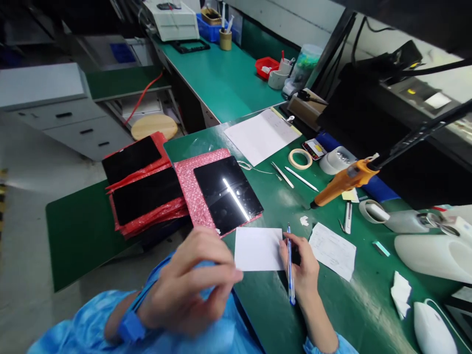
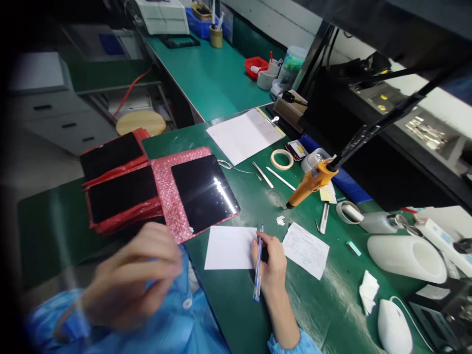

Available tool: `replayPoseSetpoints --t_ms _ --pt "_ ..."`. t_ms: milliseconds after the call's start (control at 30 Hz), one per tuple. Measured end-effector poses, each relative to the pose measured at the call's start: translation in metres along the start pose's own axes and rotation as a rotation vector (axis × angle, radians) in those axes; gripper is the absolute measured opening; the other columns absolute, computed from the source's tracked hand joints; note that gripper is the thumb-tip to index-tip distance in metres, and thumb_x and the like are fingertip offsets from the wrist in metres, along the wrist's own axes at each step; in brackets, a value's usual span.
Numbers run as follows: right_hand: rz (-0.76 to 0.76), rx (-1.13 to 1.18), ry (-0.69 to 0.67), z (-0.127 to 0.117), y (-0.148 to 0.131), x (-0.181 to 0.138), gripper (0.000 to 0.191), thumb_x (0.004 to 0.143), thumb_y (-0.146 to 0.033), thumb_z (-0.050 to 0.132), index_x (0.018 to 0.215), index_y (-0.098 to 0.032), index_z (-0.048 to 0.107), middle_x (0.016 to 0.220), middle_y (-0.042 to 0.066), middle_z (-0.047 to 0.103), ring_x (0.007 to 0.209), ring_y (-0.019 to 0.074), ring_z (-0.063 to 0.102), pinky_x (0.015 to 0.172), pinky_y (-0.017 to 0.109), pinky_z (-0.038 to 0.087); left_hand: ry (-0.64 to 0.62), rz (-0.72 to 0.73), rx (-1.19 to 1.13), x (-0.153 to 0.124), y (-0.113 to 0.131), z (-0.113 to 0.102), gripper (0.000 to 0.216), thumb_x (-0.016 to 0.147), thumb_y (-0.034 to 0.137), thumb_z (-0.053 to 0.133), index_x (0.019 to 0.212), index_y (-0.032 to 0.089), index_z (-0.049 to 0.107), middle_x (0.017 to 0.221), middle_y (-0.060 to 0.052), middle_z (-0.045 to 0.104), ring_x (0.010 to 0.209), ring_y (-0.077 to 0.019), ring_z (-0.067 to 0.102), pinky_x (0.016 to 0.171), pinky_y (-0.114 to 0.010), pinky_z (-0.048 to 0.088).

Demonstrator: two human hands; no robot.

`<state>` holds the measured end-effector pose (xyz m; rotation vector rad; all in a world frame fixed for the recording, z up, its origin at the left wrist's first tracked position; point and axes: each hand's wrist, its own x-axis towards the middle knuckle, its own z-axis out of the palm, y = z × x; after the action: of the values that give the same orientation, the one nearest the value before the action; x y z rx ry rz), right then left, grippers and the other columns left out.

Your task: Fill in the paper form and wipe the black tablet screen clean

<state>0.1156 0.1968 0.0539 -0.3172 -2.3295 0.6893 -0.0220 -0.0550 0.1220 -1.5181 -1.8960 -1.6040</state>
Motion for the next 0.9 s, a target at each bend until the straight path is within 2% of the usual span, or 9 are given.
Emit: replayPoseSetpoints --t_ms 133,233,333,400,533,600,667,800,900 --pt "0.061 0.026 0.037 -0.002 0.000 0.000 0.009 0.105 -0.028 0.071 0.105 -0.022 0.078 0.078 0.001 0.070 0.063 0.0145 0.065 0.060 0.027 0.054 -0.263 -0.030 -0.013 0.004 -0.023 0.027 0.020 0.108 0.002 0.055 0.116 0.016 0.066 0.101 -0.004 0.075 0.089 -0.0158 0.069 0.083 -0.033 0.056" --pt "0.167 0.067 0.047 -0.004 0.005 -0.003 0.018 0.107 -0.030 0.069 0.094 -0.022 0.077 0.072 0.000 0.068 0.057 0.0128 0.063 0.057 0.024 0.054 -0.356 0.013 0.095 -0.016 -0.037 0.046 0.021 0.112 0.006 0.051 0.121 0.014 0.068 0.114 -0.007 0.077 0.108 -0.0195 0.072 0.101 -0.037 0.055" --pt "0.295 0.138 0.064 -0.004 0.012 -0.009 0.017 0.109 -0.032 0.067 0.105 -0.020 0.079 0.074 0.000 0.072 0.059 0.0140 0.068 0.058 0.024 0.056 -0.440 0.082 0.273 -0.029 -0.044 0.061 0.025 0.115 0.015 0.050 0.132 0.014 0.069 0.147 -0.013 0.071 0.141 -0.0284 0.063 0.122 -0.047 0.043" --pt "0.383 0.207 0.083 -0.003 0.013 -0.013 0.019 0.108 -0.036 0.070 0.112 -0.020 0.078 0.077 0.001 0.076 0.062 0.0155 0.071 0.060 0.026 0.059 -0.486 0.115 0.350 -0.030 -0.045 0.071 0.030 0.119 0.025 0.049 0.139 0.015 0.068 0.158 -0.014 0.065 0.149 -0.0324 0.057 0.123 -0.051 0.039" --pt "0.529 0.302 0.096 -0.001 0.004 -0.017 0.020 0.107 -0.039 0.074 0.103 -0.020 0.078 0.083 0.004 0.078 0.065 0.0149 0.071 0.061 0.025 0.058 -0.527 0.153 0.383 -0.023 -0.040 0.089 0.039 0.121 0.046 0.052 0.140 0.015 0.067 0.136 -0.013 0.073 0.109 -0.0295 0.067 0.097 -0.045 0.046" --pt "0.570 0.326 0.088 0.001 -0.001 -0.015 0.024 0.105 -0.041 0.077 0.094 -0.020 0.074 0.078 0.003 0.075 0.063 0.0137 0.067 0.060 0.024 0.055 -0.546 0.154 0.368 -0.024 -0.036 0.097 0.039 0.117 0.046 0.062 0.139 0.014 0.067 0.122 -0.011 0.073 0.095 -0.0262 0.065 0.090 -0.042 0.046" --pt "0.589 0.355 0.055 0.003 -0.001 -0.011 0.031 0.100 -0.044 0.082 0.084 -0.021 0.069 0.074 0.002 0.072 0.060 0.0132 0.064 0.057 0.024 0.053 -0.534 0.153 0.363 -0.028 -0.033 0.103 0.034 0.114 0.037 0.066 0.138 0.013 0.067 0.118 -0.012 0.072 0.102 -0.0263 0.066 0.096 -0.041 0.046" --pt "0.585 0.397 -0.017 0.012 0.006 -0.003 0.038 0.093 -0.039 0.083 0.071 -0.023 0.056 0.066 -0.002 0.065 0.055 0.0120 0.058 0.052 0.023 0.048 -0.472 0.104 0.385 -0.040 -0.026 0.113 0.033 0.108 0.010 0.053 0.137 0.011 0.068 0.125 -0.016 0.070 0.132 -0.0310 0.063 0.111 -0.044 0.042" --pt "0.569 0.401 -0.033 0.017 0.008 -0.001 0.037 0.094 -0.032 0.079 0.068 -0.023 0.053 0.062 -0.004 0.060 0.053 0.0102 0.054 0.051 0.021 0.045 -0.422 0.024 0.386 -0.041 -0.021 0.117 0.035 0.108 0.011 0.047 0.134 0.012 0.071 0.123 -0.015 0.071 0.129 -0.0313 0.065 0.108 -0.045 0.044"
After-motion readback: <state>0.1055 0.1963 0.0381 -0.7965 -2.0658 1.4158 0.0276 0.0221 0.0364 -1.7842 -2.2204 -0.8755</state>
